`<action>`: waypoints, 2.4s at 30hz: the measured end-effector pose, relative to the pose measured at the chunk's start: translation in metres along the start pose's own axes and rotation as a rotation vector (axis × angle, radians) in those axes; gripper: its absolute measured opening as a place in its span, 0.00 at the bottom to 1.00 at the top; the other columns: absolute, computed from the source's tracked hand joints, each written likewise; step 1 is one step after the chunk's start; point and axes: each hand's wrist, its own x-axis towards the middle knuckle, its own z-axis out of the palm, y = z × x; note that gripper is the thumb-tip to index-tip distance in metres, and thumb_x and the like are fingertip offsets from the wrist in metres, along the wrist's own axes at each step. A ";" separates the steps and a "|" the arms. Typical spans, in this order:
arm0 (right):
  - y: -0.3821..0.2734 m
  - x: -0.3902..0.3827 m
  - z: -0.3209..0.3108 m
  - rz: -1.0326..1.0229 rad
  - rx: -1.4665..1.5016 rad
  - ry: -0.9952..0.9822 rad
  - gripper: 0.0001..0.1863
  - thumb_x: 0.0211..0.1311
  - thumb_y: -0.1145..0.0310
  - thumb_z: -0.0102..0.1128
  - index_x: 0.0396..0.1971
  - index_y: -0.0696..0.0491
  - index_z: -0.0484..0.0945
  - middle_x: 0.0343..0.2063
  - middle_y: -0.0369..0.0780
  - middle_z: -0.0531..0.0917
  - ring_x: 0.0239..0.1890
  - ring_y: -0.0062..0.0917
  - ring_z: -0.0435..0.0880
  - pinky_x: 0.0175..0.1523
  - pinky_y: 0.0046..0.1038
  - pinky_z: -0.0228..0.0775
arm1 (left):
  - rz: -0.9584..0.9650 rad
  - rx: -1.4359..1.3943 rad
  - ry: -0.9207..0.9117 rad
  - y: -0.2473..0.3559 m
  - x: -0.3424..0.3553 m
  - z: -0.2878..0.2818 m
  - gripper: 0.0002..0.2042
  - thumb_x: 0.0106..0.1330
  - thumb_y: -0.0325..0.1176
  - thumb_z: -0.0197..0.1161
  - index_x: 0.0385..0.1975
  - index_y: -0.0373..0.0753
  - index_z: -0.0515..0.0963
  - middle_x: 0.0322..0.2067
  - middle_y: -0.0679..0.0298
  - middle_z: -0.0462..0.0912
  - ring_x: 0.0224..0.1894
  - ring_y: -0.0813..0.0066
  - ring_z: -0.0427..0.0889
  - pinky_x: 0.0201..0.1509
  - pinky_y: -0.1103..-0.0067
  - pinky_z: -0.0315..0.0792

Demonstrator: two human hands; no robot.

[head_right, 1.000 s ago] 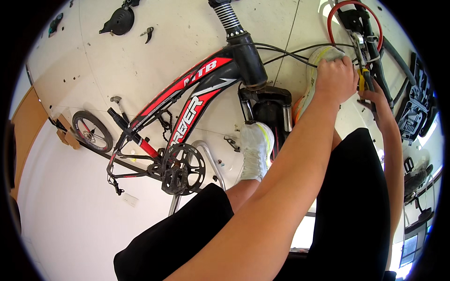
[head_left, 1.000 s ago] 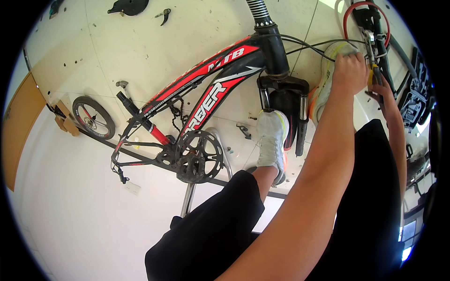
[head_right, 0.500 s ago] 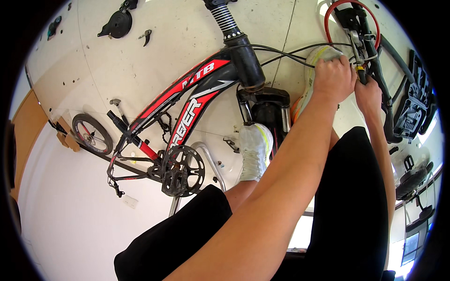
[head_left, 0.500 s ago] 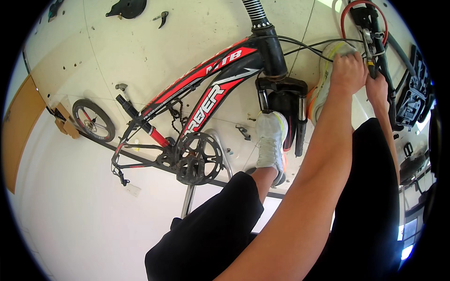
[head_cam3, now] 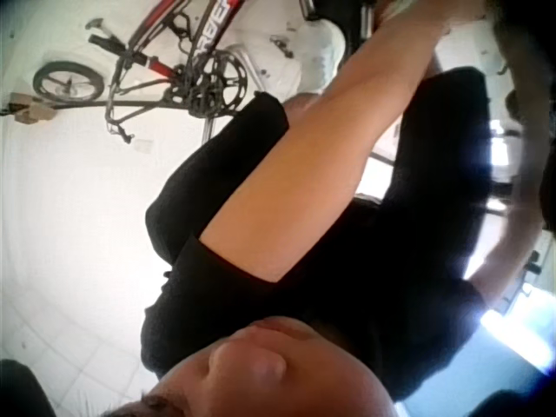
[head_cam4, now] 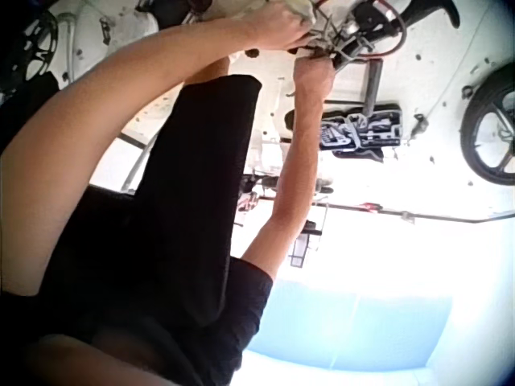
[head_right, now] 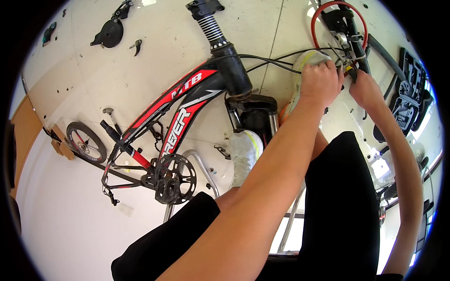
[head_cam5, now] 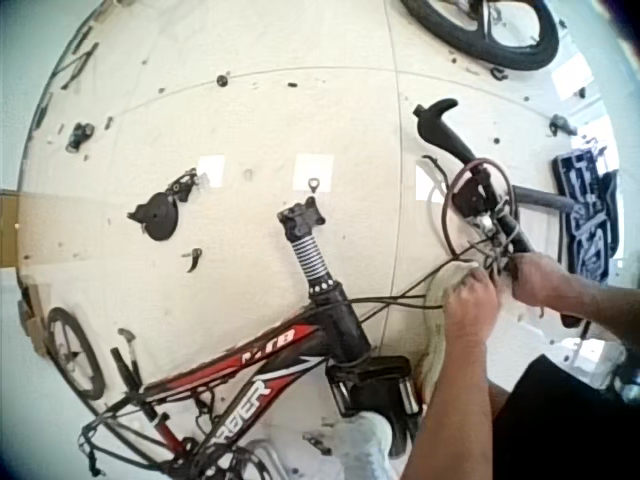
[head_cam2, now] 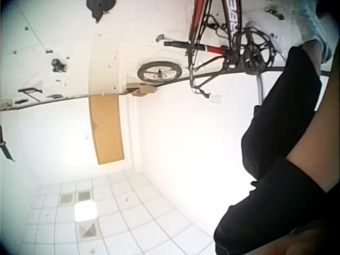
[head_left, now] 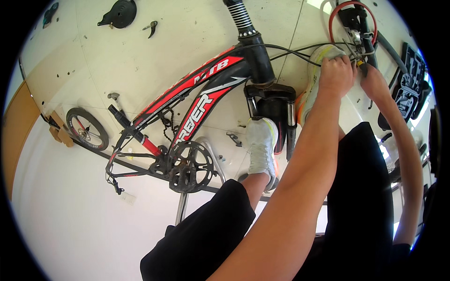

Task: The person sits on the floor and uses pliers to cut zip ties and adjust cables on a disassembled bicycle. The person handles the handlebar area and brake cables while working on the bike frame.

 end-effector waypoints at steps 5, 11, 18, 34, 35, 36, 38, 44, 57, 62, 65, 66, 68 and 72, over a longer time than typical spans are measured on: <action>-0.005 0.004 -0.019 0.042 -0.102 -0.076 0.14 0.48 0.74 0.45 0.33 0.65 0.75 0.29 0.58 0.78 0.36 0.52 0.78 0.44 0.44 0.68 | -0.003 -0.012 -0.009 0.004 -0.001 -0.002 0.13 0.61 0.42 0.52 0.23 0.38 0.73 0.17 0.61 0.78 0.19 0.66 0.78 0.31 0.71 0.68; -0.002 0.031 -0.042 -0.005 -0.091 -0.245 0.16 0.48 0.70 0.47 0.32 0.68 0.74 0.29 0.59 0.78 0.35 0.50 0.79 0.42 0.40 0.70 | -0.021 -0.004 0.019 0.000 -0.002 -0.002 0.13 0.61 0.41 0.53 0.22 0.38 0.72 0.15 0.61 0.78 0.17 0.65 0.77 0.29 0.70 0.68; 0.013 0.067 -0.073 -0.551 -0.599 -0.716 0.16 0.50 0.60 0.60 0.28 0.60 0.80 0.30 0.54 0.80 0.33 0.45 0.80 0.41 0.38 0.71 | 0.037 -0.074 0.073 0.009 -0.003 0.003 0.11 0.60 0.38 0.55 0.19 0.40 0.70 0.13 0.62 0.76 0.15 0.66 0.76 0.26 0.71 0.68; 0.065 0.049 -0.014 0.098 0.394 -0.555 0.19 0.47 0.66 0.58 0.35 0.64 0.68 0.20 0.42 0.75 0.19 0.30 0.79 0.19 0.32 0.76 | -0.020 -0.038 -0.112 0.003 0.001 0.006 0.09 0.59 0.39 0.55 0.26 0.41 0.72 0.19 0.66 0.79 0.22 0.71 0.80 0.32 0.73 0.68; 0.040 0.035 -0.022 0.228 0.526 -0.552 0.18 0.48 0.67 0.57 0.35 0.64 0.68 0.20 0.42 0.75 0.18 0.30 0.79 0.18 0.32 0.75 | -0.015 -0.044 -0.124 0.004 0.000 0.005 0.08 0.59 0.39 0.55 0.26 0.41 0.72 0.19 0.66 0.79 0.22 0.71 0.80 0.32 0.73 0.68; 0.010 0.021 -0.031 0.350 0.649 -0.560 0.17 0.49 0.68 0.56 0.36 0.63 0.67 0.20 0.42 0.76 0.17 0.30 0.79 0.18 0.31 0.74 | -0.026 -0.049 -0.135 0.000 0.002 0.003 0.08 0.59 0.39 0.55 0.26 0.41 0.73 0.19 0.66 0.80 0.22 0.71 0.80 0.32 0.73 0.68; 0.013 0.015 -0.005 0.327 0.795 -0.523 0.12 0.54 0.68 0.53 0.33 0.61 0.69 0.20 0.41 0.77 0.17 0.28 0.78 0.19 0.29 0.74 | -0.038 -0.028 -0.109 -0.004 0.004 0.001 0.08 0.59 0.38 0.55 0.26 0.41 0.73 0.19 0.66 0.79 0.22 0.71 0.80 0.32 0.73 0.68; 0.014 -0.009 0.039 0.235 1.005 -0.160 0.10 0.51 0.70 0.50 0.30 0.61 0.72 0.20 0.39 0.77 0.21 0.23 0.77 0.28 0.24 0.70 | -0.023 -0.109 -0.082 -0.002 0.003 -0.005 0.08 0.58 0.38 0.56 0.25 0.40 0.74 0.18 0.64 0.79 0.21 0.70 0.80 0.30 0.73 0.68; 0.020 0.014 -0.068 0.346 0.826 -0.623 0.13 0.52 0.68 0.51 0.22 0.65 0.73 0.17 0.45 0.77 0.15 0.30 0.79 0.20 0.29 0.76 | 0.371 0.115 -0.062 0.024 0.040 -0.040 0.04 0.49 0.28 0.59 0.25 0.37 0.75 0.23 0.61 0.79 0.23 0.68 0.81 0.25 0.78 0.74; 0.018 0.054 -0.094 0.356 0.482 -0.909 0.13 0.53 0.69 0.48 0.25 0.67 0.72 0.17 0.48 0.78 0.16 0.34 0.81 0.20 0.31 0.78 | 0.397 0.017 -0.144 0.001 0.061 -0.038 0.07 0.48 0.34 0.59 0.23 0.39 0.77 0.18 0.63 0.79 0.23 0.68 0.82 0.25 0.73 0.73; 0.012 0.050 -0.092 0.363 0.615 -0.896 0.13 0.54 0.68 0.49 0.30 0.66 0.71 0.20 0.48 0.79 0.17 0.33 0.81 0.23 0.31 0.78 | 0.186 -0.104 -0.188 -0.004 0.063 -0.043 0.08 0.50 0.37 0.59 0.22 0.41 0.80 0.19 0.59 0.81 0.25 0.63 0.82 0.27 0.70 0.72; 0.015 0.045 -0.087 0.364 0.681 -0.854 0.13 0.54 0.68 0.50 0.31 0.65 0.70 0.21 0.48 0.79 0.18 0.33 0.81 0.23 0.31 0.78 | 0.134 -0.141 -0.167 -0.003 0.063 -0.040 0.08 0.51 0.37 0.59 0.22 0.41 0.80 0.19 0.59 0.80 0.25 0.62 0.81 0.28 0.69 0.72; 0.024 0.036 -0.065 0.362 0.812 -0.769 0.13 0.55 0.68 0.51 0.33 0.64 0.70 0.22 0.47 0.79 0.19 0.32 0.81 0.24 0.31 0.78 | 0.026 -0.209 -0.124 -0.002 0.062 -0.037 0.08 0.52 0.37 0.58 0.20 0.42 0.80 0.19 0.57 0.80 0.25 0.60 0.81 0.28 0.67 0.71; 0.019 0.009 -0.017 0.372 1.107 -0.541 0.14 0.57 0.69 0.51 0.38 0.63 0.69 0.27 0.46 0.79 0.27 0.30 0.82 0.33 0.30 0.78 | -0.149 -0.323 -0.215 0.006 0.063 -0.044 0.10 0.54 0.39 0.58 0.18 0.39 0.79 0.17 0.56 0.78 0.25 0.56 0.79 0.29 0.66 0.70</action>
